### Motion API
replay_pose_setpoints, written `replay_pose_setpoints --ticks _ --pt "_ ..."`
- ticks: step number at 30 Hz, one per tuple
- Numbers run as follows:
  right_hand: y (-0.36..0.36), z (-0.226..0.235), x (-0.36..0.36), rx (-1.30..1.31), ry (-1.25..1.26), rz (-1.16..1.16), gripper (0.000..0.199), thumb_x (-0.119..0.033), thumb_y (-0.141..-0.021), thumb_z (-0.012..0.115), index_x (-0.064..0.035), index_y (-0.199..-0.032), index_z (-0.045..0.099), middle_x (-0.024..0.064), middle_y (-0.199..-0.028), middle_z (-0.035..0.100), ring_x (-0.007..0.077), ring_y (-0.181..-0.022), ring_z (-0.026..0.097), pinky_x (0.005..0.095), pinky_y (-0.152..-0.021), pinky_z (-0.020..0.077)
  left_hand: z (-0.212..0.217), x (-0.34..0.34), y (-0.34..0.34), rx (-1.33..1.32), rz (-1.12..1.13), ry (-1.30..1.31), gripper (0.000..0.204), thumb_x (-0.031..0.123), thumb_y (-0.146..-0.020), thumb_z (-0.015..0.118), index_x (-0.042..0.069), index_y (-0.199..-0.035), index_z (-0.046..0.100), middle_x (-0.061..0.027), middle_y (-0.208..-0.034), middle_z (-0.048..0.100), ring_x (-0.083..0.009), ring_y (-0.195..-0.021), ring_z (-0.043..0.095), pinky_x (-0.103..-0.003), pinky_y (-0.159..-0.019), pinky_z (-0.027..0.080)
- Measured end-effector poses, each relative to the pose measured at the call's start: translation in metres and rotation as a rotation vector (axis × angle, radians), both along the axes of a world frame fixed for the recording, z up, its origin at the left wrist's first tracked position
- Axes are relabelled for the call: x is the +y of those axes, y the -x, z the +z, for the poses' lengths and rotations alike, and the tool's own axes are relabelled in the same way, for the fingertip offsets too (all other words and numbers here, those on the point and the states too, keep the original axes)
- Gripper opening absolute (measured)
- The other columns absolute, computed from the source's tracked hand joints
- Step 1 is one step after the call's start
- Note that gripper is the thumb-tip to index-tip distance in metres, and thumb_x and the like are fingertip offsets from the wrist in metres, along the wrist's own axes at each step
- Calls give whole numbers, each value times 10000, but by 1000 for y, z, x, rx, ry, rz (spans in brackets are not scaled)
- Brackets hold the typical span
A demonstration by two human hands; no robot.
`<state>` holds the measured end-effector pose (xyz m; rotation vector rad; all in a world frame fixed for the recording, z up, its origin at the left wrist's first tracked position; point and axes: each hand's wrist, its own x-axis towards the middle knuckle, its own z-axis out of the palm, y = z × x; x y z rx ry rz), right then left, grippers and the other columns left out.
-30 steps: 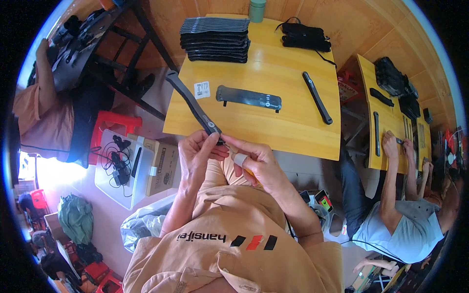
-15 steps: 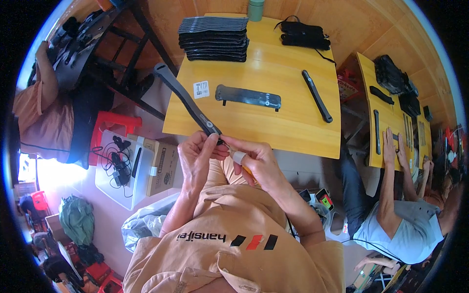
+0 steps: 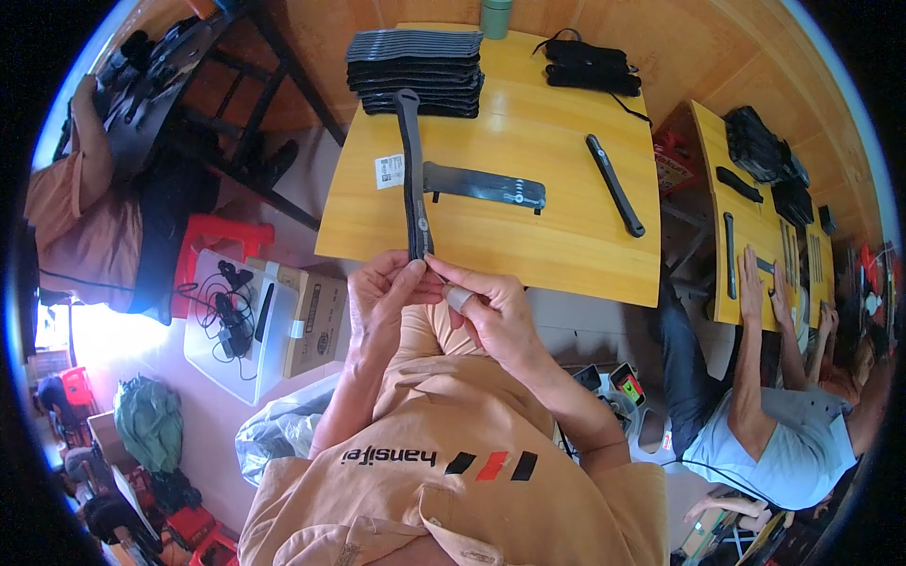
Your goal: The person is manually assembling black textile straps with plastic buckles and fasteners using a small tool.
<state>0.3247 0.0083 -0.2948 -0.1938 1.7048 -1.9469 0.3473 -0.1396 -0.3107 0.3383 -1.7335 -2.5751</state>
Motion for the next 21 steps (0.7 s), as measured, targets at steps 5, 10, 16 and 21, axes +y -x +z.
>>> replay_pose_setpoints --ticks 5,10,16,21 --pt "-4 -1 -6 149 -42 -51 363 48 -841 443 -70 -1164 555 -33 -690 543 12 -540 395 154 -489 354 -3 2 1 10 39 -8 164 64 -873 513 -84 -931 555 -123 -798 624 -155 -689 626 -252 -633 535" --pt "-6 -2 -8 219 -37 -68 361 55 -841 449 -65 -1165 554 -40 -738 556 10 -537 381 151 -482 344 -3 5 -1 34 80 -10 160 64 -881 499 -78 -938 548 -126 -802 625 -157 -695 625 -256 -644 535" --pt "-5 -1 -7 74 82 -44 368 54 -839 438 -56 -1173 544 -51 -651 476 10 -477 328 148 -419 281 -3 7 -3 64 111 -47 164 71 -881 497 -76 -932 549 -129 -792 626 -156 -703 623 -256 -647 533" --pt "-4 -1 -4 -49 171 -20 355 27 -850 436 -26 -1191 518 -61 -592 401 16 -460 305 156 -396 241 1 4 -3 9 74 -13 163 69 -878 494 -76 -929 549 -125 -788 626 -154 -696 621 -255 -645 529"
